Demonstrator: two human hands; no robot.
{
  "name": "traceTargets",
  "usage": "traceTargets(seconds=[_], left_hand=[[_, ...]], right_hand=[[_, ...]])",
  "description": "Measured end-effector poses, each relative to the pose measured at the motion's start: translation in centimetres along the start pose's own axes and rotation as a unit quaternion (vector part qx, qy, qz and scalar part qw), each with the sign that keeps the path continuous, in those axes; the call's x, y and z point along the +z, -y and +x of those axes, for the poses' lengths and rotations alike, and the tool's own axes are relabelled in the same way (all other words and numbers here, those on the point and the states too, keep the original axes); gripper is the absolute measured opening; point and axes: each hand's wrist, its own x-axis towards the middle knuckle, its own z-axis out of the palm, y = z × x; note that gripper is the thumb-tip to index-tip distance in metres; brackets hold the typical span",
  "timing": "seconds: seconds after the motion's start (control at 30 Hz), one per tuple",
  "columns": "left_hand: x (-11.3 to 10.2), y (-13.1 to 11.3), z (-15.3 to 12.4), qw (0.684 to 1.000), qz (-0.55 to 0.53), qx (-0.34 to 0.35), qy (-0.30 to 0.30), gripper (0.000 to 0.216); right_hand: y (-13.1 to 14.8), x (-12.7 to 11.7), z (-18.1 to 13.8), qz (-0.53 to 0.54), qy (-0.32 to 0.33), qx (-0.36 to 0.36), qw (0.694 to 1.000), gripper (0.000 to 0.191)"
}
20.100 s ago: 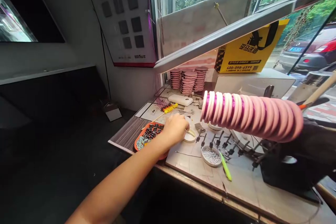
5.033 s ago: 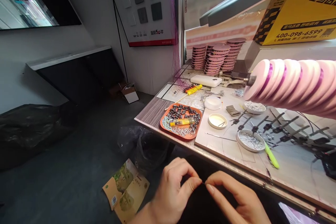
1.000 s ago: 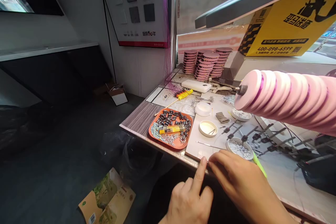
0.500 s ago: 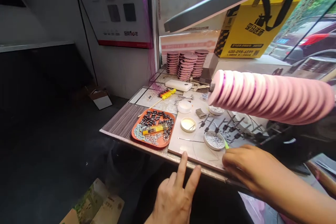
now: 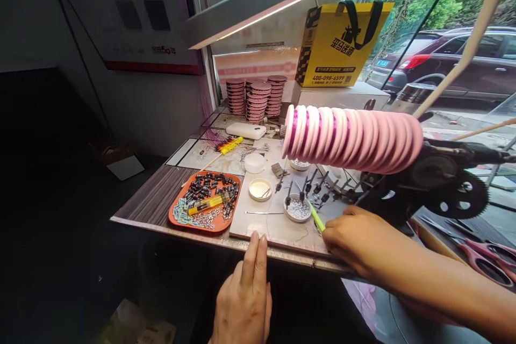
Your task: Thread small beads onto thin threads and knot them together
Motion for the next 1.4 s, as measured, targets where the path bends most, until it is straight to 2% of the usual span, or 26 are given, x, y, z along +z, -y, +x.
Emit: traceTargets(seconds=[0.3, 0.7, 0.83, 0.93, 1.13, 1.27, 1.4], left_hand=[[0.2, 0.1, 0.2, 1.0, 0.015, 0.009, -0.016, 0.067], [0.0, 0.1, 0.3, 0.999, 0.029, 0.012, -0.018, 0.07], [0.1, 0.1, 0.3, 0.999, 0.022, 0.01, -0.021, 0.07], [0.1, 0.0, 0.4, 0.999, 0.03, 0.012, -0.016, 0.072], [-0.2, -0.1, 0.5, 0.999, 0.029, 0.014, -0.02, 0.071], [0.1, -0.1, 0.4, 0.999, 0.029, 0.009, -0.024, 0.073], [0.4, 0.1, 0.3, 0.999, 0.024, 0.007, -0.021, 0.072]], right_hand=[[-0.2, -0.1, -0.2, -0.02, -0.015, 0.012, 1.0, 0.02], [-0.1, -0.7, -0.6, -0.009, -0.023, 0.015, 1.0, 0.02], [-0.2, -0.4, -1.5, 0.068, -0.052, -0.024, 0.996, 0.019], [-0.4, -0.2, -2.2, 0.145, -0.045, -0.059, 0.987, 0.02], [-0.4, -0.6, -3.0, 0.161, -0.076, -0.076, 0.981, 0.022], [-0.7, 0.0, -2.7, 0.112, -0.061, -0.03, 0.991, 0.019], [-1.1, 0.5, -2.4, 0.134, -0.058, 0.008, 0.989, 0.023]])
